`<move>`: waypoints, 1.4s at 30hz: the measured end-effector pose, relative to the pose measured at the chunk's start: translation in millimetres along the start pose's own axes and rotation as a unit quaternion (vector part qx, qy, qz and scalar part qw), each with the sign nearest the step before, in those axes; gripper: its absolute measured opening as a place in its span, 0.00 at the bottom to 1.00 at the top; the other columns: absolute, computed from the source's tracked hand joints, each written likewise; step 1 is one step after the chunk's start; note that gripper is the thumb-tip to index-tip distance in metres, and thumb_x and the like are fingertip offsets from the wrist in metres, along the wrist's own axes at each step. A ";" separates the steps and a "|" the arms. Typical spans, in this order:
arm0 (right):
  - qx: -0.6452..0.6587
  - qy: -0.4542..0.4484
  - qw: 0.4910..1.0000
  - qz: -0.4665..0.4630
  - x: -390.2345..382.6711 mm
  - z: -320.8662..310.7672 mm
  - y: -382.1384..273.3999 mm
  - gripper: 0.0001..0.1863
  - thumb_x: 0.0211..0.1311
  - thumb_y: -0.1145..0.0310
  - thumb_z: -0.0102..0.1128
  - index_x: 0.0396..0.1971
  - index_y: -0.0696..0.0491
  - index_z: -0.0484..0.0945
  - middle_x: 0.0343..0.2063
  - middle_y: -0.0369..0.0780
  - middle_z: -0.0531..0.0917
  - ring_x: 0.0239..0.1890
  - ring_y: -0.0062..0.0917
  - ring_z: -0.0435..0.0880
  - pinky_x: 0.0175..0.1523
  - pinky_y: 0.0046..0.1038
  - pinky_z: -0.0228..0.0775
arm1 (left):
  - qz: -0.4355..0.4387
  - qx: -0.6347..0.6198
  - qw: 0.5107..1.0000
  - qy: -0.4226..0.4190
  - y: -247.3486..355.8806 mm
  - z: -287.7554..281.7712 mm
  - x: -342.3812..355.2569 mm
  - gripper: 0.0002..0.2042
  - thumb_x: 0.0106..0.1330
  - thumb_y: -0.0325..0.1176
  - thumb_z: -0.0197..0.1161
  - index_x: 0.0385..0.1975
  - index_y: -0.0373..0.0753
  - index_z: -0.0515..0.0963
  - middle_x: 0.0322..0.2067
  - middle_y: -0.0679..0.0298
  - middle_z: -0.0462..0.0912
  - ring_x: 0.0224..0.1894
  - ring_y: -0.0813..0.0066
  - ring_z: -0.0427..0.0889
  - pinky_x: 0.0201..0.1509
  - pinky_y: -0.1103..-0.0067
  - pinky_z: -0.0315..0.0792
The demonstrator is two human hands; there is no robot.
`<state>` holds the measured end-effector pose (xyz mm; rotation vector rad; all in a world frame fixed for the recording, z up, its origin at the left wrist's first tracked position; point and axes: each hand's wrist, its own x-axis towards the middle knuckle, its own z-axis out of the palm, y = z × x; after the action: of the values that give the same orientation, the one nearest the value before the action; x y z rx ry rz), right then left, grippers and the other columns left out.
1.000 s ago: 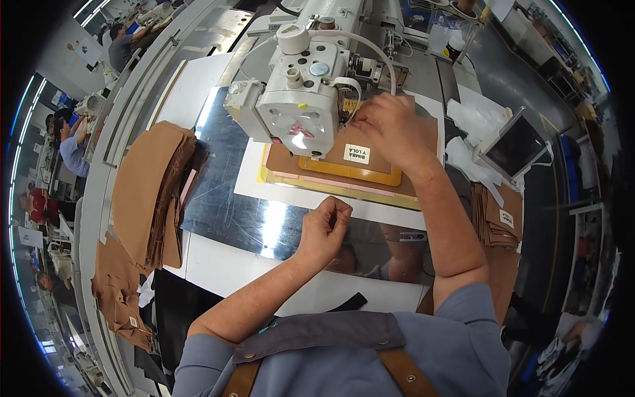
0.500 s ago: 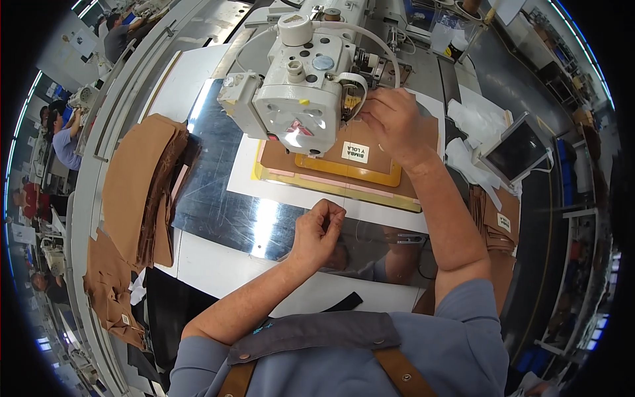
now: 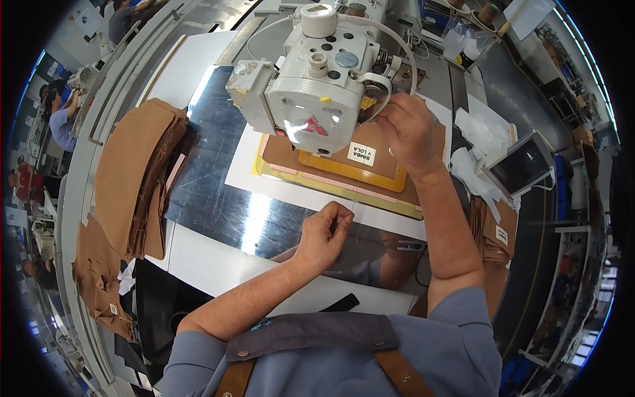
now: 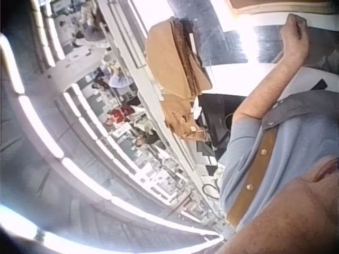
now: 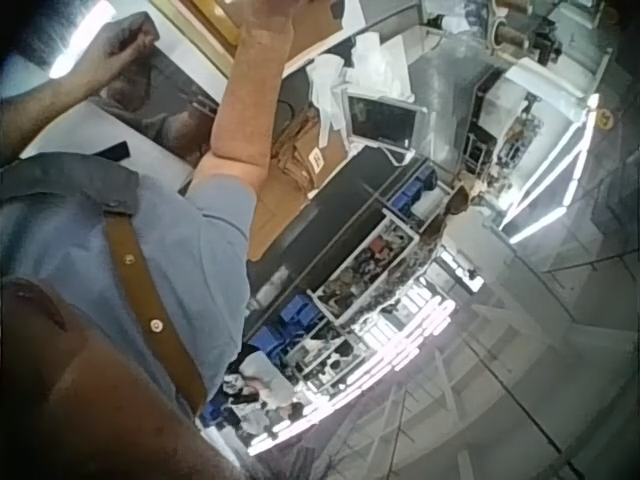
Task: Using an industrial sewing machine to sew straps and components for leather products.
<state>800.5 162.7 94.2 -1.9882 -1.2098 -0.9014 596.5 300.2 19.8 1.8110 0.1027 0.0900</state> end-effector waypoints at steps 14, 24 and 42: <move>0.050 0.021 0.998 0.021 -8.5 18.8 15.0 0.12 0.41 0.74 0.75 0.31 0.47 0.87 0.28 0.32 0.86 0.24 0.25 0.80 0.31 0.27 0.68 | -0.026 0.001 0.999 -0.030 -5.6 -1.6 5.1 0.06 0.72 0.31 0.61 0.36 0.34 0.77 0.22 0.67 0.78 0.24 0.83 0.74 0.30 0.82 0.70; -0.006 -0.018 0.999 -0.051 -3.8 9.3 25.6 0.13 0.42 0.74 0.74 0.31 0.47 0.87 0.29 0.32 0.86 0.26 0.26 0.81 0.32 0.28 0.72 | 0.011 0.035 0.999 -0.027 4.0 -3.9 21.2 0.13 0.71 0.28 0.61 0.51 0.33 0.74 0.21 0.65 0.77 0.24 0.80 0.76 0.30 0.79 0.72; 0.196 -0.107 0.970 0.098 -2.4 7.0 27.9 0.12 0.52 0.80 0.68 0.37 0.54 0.86 0.28 0.41 0.85 0.29 0.30 0.86 0.33 0.28 0.77 | 0.205 0.294 0.932 0.047 4.3 31.0 96.6 0.45 0.66 0.34 0.63 0.71 0.19 0.38 0.18 0.54 0.79 0.20 0.55 0.80 0.23 0.65 0.72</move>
<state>826.7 156.6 83.6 -1.8678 -1.1744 -0.3245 696.1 280.8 17.2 2.4058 -0.2068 0.4869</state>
